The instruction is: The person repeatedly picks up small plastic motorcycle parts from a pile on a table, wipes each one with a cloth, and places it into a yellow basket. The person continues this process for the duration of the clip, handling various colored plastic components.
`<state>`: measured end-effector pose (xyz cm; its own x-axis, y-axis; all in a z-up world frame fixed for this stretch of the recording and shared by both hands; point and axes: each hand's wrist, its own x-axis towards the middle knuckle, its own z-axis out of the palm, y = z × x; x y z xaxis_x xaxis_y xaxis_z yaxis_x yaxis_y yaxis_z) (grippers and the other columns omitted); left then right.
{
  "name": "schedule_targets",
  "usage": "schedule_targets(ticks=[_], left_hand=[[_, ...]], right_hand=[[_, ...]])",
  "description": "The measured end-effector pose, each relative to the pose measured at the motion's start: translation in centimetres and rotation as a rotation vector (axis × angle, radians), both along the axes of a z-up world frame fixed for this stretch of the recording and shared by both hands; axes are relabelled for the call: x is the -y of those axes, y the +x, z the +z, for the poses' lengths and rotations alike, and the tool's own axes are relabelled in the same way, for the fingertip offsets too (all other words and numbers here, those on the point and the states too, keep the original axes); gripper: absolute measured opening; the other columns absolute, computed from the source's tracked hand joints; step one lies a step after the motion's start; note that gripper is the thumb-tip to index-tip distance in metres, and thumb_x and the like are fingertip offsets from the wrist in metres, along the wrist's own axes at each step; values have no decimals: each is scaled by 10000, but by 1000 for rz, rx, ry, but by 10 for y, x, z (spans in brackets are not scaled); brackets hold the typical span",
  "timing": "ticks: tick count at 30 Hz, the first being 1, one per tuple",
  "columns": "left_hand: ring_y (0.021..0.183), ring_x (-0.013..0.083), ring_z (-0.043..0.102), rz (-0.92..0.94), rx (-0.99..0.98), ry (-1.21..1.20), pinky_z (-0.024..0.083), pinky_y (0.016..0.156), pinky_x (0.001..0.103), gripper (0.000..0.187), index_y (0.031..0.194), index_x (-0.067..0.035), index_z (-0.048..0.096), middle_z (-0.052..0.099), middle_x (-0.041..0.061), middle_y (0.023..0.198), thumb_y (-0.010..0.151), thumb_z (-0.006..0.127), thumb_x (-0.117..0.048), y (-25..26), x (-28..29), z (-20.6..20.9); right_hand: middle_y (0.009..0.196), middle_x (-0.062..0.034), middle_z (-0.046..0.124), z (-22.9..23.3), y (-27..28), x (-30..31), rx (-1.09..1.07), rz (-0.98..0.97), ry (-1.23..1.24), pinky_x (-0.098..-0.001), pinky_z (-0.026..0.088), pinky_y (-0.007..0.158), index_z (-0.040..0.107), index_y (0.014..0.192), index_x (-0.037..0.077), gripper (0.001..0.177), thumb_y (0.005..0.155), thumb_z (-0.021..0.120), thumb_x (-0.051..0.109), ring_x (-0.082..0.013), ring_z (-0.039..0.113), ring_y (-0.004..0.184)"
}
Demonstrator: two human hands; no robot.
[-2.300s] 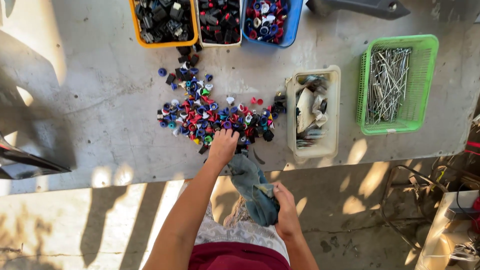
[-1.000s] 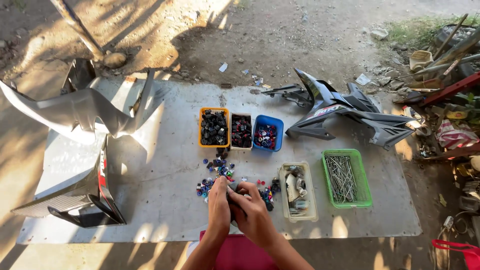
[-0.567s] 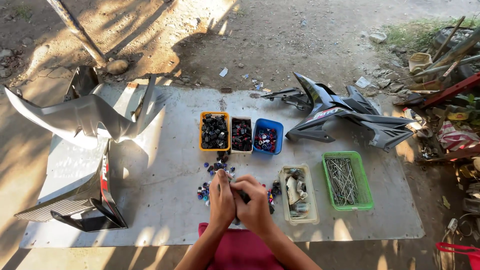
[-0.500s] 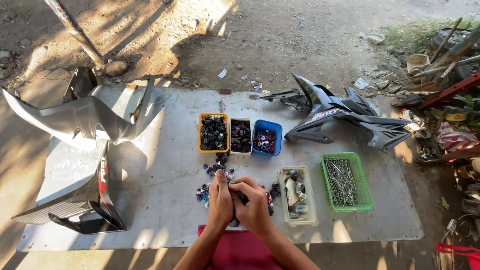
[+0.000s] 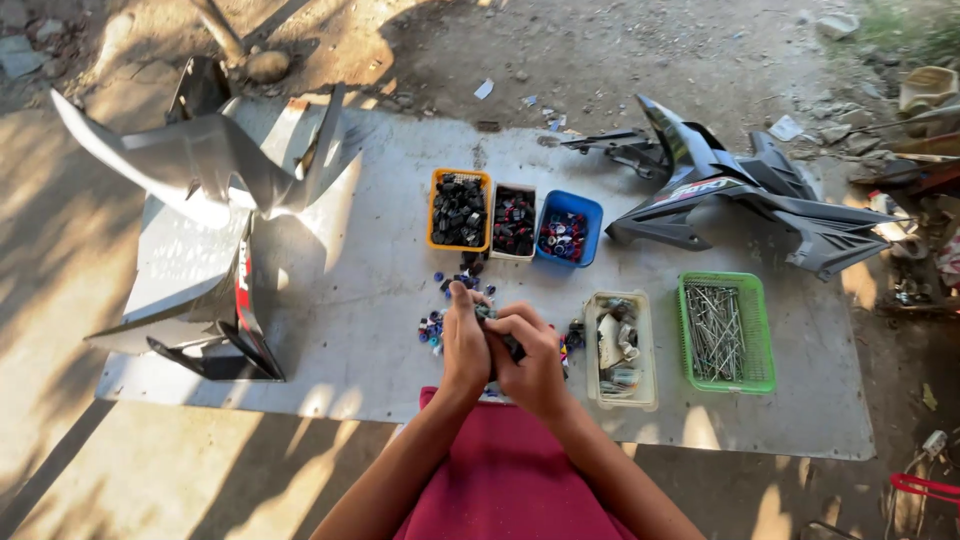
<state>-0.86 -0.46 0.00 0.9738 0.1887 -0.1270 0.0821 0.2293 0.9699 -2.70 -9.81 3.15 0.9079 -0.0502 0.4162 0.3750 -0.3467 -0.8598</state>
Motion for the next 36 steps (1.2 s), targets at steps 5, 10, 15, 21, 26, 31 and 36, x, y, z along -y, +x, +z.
schedule_targets(ticks=[5, 10, 15, 21, 26, 31, 36], left_hand=[[449, 131, 451, -49, 33, -92, 389, 465, 227, 777, 647, -76, 526, 472, 58, 506, 1113, 152, -571, 0, 9, 10], [413, 134, 479, -160, 98, -139, 384, 433, 240, 733, 863, -7, 605, 522, 90, 518, 1126, 153, -521, 3, 7, 5], [739, 233, 497, -272, 212, 215, 463, 740, 344, 607, 1058, -66, 657, 606, 161, 844, 1129, 150, -392, -12, -5, 28], [689, 164, 485, -288, 224, 149, 432, 681, 304, 581, 1063, -67, 579, 538, 73, 718, 1124, 142, -444, -19, 1, 37], [716, 333, 480, -276, 178, 181, 426, 715, 441, 602, 929, -28, 580, 499, 207, 743, 1144, 163, -405, -14, 2, 18], [490, 149, 495, -31, 56, -116, 379, 492, 249, 712, 921, -72, 614, 547, 78, 557, 1112, 131, -558, -7, -9, 12], [564, 190, 517, -130, 125, 83, 433, 566, 293, 733, 895, -66, 643, 604, 134, 641, 1109, 126, -538, -4, -28, 30]], right_hand=[[748, -49, 632, -21, 12, 24, 54, -129, -50, -311, 511, 575, 716, 876, 79, 132, 986, 677, 18, -216, 657, 617], [784, -26, 650, 6, -7, 45, 16, -143, 70, -275, 494, 649, 679, 871, 47, 126, 986, 657, -1, -139, 627, 641], [756, -90, 661, 6, -11, 21, 43, -30, -15, -353, 519, 604, 703, 856, 56, 119, 911, 695, -49, -330, 651, 619], [754, -58, 674, -10, -21, 35, -78, -145, 137, -286, 508, 670, 702, 925, 43, 91, 964, 660, -28, -54, 592, 782], [842, -105, 699, 7, -24, 26, 68, -89, -48, -370, 542, 698, 740, 931, 76, 76, 922, 719, 4, -325, 699, 731], [768, -118, 699, 1, -45, 6, 0, 83, -107, -403, 555, 651, 714, 852, 82, 129, 850, 712, -47, -376, 708, 715], [735, -102, 685, -6, -48, 22, 38, 38, 30, -345, 554, 630, 727, 879, 34, 104, 858, 717, -67, -308, 702, 639]])
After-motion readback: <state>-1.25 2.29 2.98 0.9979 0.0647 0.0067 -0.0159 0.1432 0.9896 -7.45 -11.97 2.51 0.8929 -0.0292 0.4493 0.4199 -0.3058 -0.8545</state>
